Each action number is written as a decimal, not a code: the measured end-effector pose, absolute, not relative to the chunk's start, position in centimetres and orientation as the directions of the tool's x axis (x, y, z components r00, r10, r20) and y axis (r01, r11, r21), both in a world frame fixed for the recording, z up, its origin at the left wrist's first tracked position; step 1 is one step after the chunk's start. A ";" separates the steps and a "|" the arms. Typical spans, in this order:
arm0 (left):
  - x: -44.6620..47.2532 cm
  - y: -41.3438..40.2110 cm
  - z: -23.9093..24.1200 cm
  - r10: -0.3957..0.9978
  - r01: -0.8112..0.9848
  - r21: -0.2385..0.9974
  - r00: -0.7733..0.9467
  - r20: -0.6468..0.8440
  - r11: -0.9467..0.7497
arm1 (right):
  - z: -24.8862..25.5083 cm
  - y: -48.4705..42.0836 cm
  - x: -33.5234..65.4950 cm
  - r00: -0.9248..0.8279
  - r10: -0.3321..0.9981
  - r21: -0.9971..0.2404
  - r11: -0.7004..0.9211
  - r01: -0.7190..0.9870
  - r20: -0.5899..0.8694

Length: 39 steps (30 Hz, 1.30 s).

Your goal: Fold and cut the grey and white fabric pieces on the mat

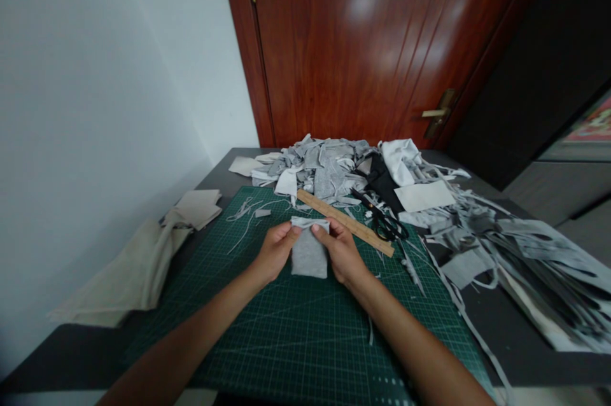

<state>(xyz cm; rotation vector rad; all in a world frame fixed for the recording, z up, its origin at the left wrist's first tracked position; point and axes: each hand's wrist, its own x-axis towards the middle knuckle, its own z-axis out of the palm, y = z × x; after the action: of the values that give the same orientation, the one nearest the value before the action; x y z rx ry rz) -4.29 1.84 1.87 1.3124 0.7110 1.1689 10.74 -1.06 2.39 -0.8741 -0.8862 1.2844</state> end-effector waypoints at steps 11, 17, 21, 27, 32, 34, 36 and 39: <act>-5.8 2.3 2.1 0.838 0.264 0.796 0.191 0.511 -0.545 | 1.5 -0.1 12.2 0.082 0.804 -0.806 0.577 0.133 0.589; -6.3 2.2 2.4 0.727 0.303 0.662 0.337 0.599 -0.686 | 1.6 -0.3 12.7 -0.019 0.699 -0.634 0.660 0.404 0.715; -6.4 2.2 2.2 0.650 0.307 0.575 0.413 0.638 -0.759 | 1.7 -0.5 12.7 -0.080 0.663 -0.549 0.676 0.491 0.744; -7.4 3.2 2.0 0.602 0.473 0.376 0.561 0.569 -0.797 | 1.6 -0.1 13.6 -0.200 0.706 -0.494 0.642 0.587 0.679; -8.1 3.7 2.3 0.623 0.576 0.261 0.630 0.464 -0.775 | 1.9 -0.2 13.6 -0.320 0.715 -0.471 0.668 0.576 0.622; -8.1 3.7 2.4 0.629 0.577 0.264 0.640 0.442 -0.773 | 2.0 -0.4 13.4 -0.358 0.714 -0.505 0.688 0.522 0.602; -8.2 3.7 2.5 0.629 0.562 0.290 0.642 0.437 -0.775 | 2.1 -0.6 13.1 -0.392 0.721 -0.548 0.691 0.471 0.571; -8.3 4.0 2.7 0.629 0.541 0.323 0.637 0.445 -0.777 | 2.1 -0.6 13.0 -0.424 0.739 -0.597 0.673 0.436 0.524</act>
<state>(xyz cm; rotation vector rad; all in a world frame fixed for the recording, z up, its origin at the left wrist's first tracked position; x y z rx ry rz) -8.30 3.98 2.67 2.6961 0.9710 0.8246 13.04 -0.55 2.10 -0.9033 -2.0795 0.4784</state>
